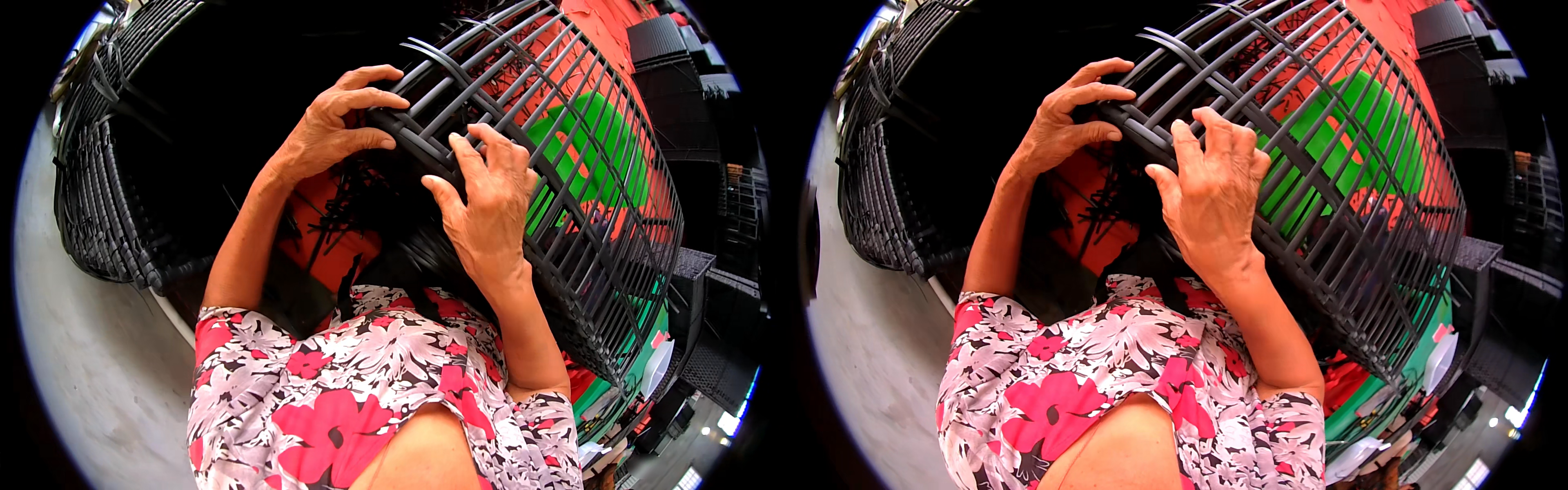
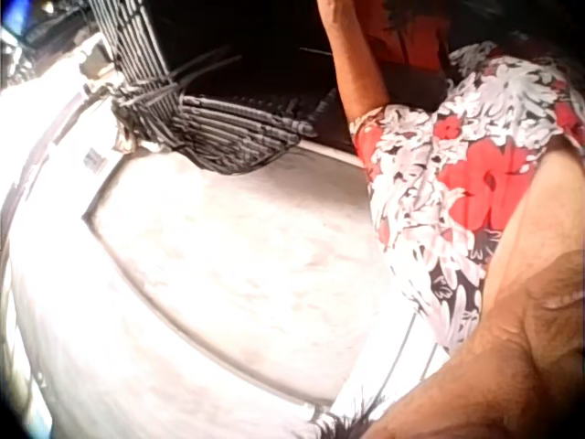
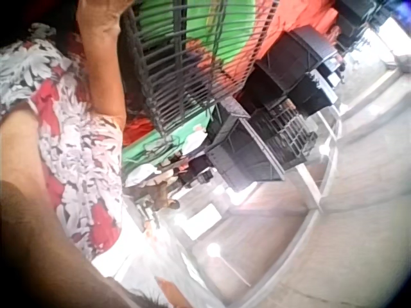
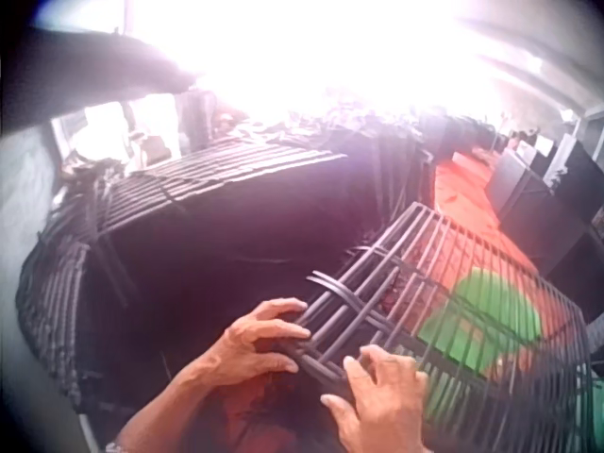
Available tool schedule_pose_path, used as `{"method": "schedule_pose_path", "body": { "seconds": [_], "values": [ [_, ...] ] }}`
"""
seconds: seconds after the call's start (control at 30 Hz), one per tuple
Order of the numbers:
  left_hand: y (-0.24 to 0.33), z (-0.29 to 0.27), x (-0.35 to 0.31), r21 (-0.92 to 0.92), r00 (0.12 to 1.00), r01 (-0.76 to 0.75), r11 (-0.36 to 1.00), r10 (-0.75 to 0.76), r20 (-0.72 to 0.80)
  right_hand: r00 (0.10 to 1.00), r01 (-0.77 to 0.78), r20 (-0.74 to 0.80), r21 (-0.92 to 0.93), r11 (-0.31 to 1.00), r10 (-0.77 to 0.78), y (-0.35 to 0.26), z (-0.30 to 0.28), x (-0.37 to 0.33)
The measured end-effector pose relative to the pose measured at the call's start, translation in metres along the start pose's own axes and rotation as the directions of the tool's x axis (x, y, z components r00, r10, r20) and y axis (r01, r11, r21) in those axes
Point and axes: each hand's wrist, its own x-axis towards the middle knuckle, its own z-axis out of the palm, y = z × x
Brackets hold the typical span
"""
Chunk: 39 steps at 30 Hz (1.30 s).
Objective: The person weaves black plastic strips through the frame of a wicker furniture piece, pulling the strips tight and securing them by hand while rotating the object to reach different sections.
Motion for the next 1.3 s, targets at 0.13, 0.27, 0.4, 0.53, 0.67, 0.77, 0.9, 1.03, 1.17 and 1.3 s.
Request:
{"method": "schedule_pose_path", "body": {
  "seconds": [0.13,0.27,0.4,0.53,0.67,0.77,0.9,1.03,1.17,1.3],
  "values": [
    [0.000,-0.001,0.004,-0.053,0.999,0.030,0.998,-0.029,0.021,1.000,0.009,-0.014,-0.023,1.000,-0.009,-0.002,0.015,0.003],
    [-0.010,-0.004,-0.001,-0.046,0.999,-0.002,0.999,0.004,0.039,0.997,0.079,0.007,0.007,0.997,-0.079,0.000,0.020,0.004],
    [-0.003,0.015,-0.010,0.006,0.953,0.046,0.999,-0.042,-0.301,0.998,0.032,-0.052,0.010,0.999,-0.032,-0.004,0.021,0.009],
    [-0.008,0.059,-0.034,-0.287,0.747,0.083,0.954,-0.250,-0.616,0.995,0.082,-0.050,0.009,0.997,-0.081,-0.003,0.022,0.008],
    [0.029,0.084,-0.031,-0.636,0.535,0.227,0.738,-0.640,-0.551,0.993,0.118,-0.027,-0.003,0.993,-0.118,-0.004,0.024,0.008],
    [0.036,0.084,-0.023,-0.695,0.486,0.245,0.676,-0.706,-0.515,0.991,0.132,-0.032,-0.013,0.991,-0.133,-0.006,0.025,0.006],
    [0.050,0.081,-0.010,-0.831,0.432,0.125,0.542,-0.784,-0.447,0.987,0.155,-0.044,0.013,0.988,-0.154,-0.001,0.030,0.005],
    [0.049,0.079,0.000,-0.847,0.369,0.154,0.509,-0.825,-0.429,0.983,0.175,-0.052,-0.013,0.984,-0.176,0.000,0.032,0.006],
    [0.048,0.076,0.012,-0.855,0.334,0.178,0.486,-0.848,-0.412,0.982,0.180,-0.055,-0.011,0.984,-0.180,0.000,0.034,0.007],
    [0.047,0.076,0.016,-0.863,0.360,0.165,0.478,-0.843,-0.399,0.982,0.180,-0.053,-0.022,0.983,-0.181,0.001,0.034,0.007]
  ]
}}
